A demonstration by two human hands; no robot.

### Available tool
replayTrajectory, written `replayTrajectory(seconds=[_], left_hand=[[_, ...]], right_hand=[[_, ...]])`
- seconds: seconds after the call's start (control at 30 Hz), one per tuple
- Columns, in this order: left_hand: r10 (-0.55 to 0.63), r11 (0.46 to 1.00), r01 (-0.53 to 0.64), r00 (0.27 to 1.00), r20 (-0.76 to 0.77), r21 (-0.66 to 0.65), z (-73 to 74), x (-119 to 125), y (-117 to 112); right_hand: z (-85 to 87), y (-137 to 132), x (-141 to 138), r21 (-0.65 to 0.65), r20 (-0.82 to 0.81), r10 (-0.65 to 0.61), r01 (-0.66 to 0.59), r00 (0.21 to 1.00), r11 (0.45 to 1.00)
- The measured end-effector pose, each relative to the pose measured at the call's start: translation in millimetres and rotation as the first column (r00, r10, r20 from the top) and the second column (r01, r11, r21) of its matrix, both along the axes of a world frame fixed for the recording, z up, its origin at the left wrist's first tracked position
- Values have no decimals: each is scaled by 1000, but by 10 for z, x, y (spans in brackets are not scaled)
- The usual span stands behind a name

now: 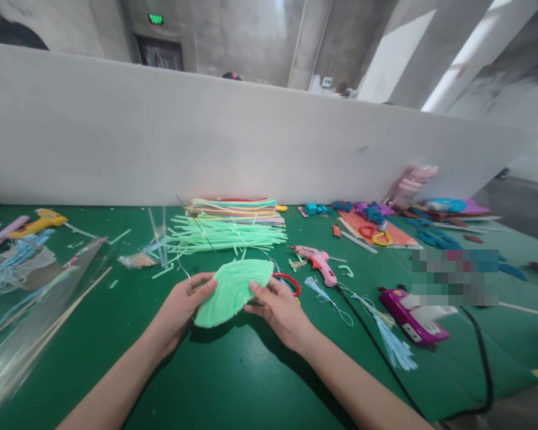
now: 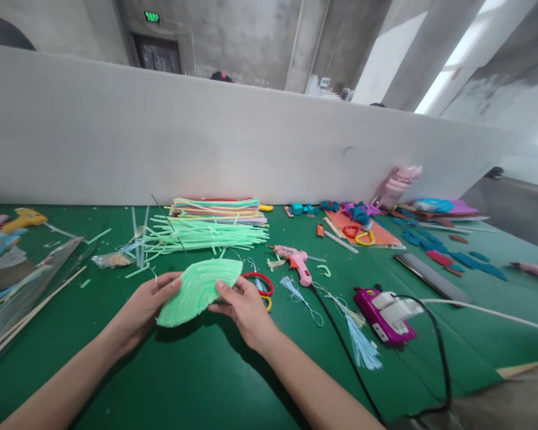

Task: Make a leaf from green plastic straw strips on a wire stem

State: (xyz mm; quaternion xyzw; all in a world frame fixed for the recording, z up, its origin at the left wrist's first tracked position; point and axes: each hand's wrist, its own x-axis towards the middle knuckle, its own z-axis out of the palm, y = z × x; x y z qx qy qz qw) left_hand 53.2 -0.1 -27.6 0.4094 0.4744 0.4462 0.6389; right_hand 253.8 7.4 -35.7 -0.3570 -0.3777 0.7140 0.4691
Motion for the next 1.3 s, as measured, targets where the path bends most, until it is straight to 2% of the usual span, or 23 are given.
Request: replayTrajectory(seconds=[0.13, 0.23, 0.33, 0.43, 0.5, 0.57, 0.67, 0.77, 0.87, 0.97, 1.07, 1.17, 1.3], left_hand=[[109, 994, -108, 994, 8, -9, 42, -1, 16], [140, 989, -131, 975, 172, -65, 67, -3, 20], [43, 991, 19, 888, 457, -130, 84, -16, 16], [-106, 972, 210, 798, 594, -109, 100, -30, 10], [-145, 966, 247, 768, 624, -79, 113, -39, 3], [-119, 975, 210, 766, 631, -72, 124, -54, -3], [-65, 989, 134, 794, 604, -70, 122, -92, 6], [-50, 991, 110, 817, 575, -70, 102, -135, 35], [-68, 991, 121, 837, 542, -63, 91, -154, 47], [-88, 991, 124, 900, 427, -57, 97, -137, 24], [-146, 986, 159, 968, 205, -51, 113, -103, -4], [-211, 976, 213, 977, 35, -47, 124, -80, -9], [-181, 981, 178, 983, -37, -80, 129, -71, 2]], right_hand=[[46, 12, -5, 1, -111, -100, 101, 989, 995], [48, 32, -10, 68, -180, -129, 143, 975, 987], [-20, 68, -3, 130, -149, -161, 180, 976, 975], [-116, 111, 22, 203, -35, -178, 182, 983, 962], [-141, 135, 45, 256, 21, -156, 145, 988, 956], [-117, 148, 70, 281, 36, -132, 117, 991, 953], [-17, 153, 112, 247, -28, -127, 130, 991, 960], [78, 155, 155, 103, -87, -153, 161, 984, 981], [115, 156, 184, 9, -29, -162, 163, 986, 987], [96, 142, 183, 66, 108, -85, 78, 990, 995], [48, 107, 156, 120, 241, 32, -63, 970, 991], [1, 70, 127, 113, 305, 156, -199, 939, 973], [-20, 42, 107, 121, 330, 204, -256, 922, 959]])
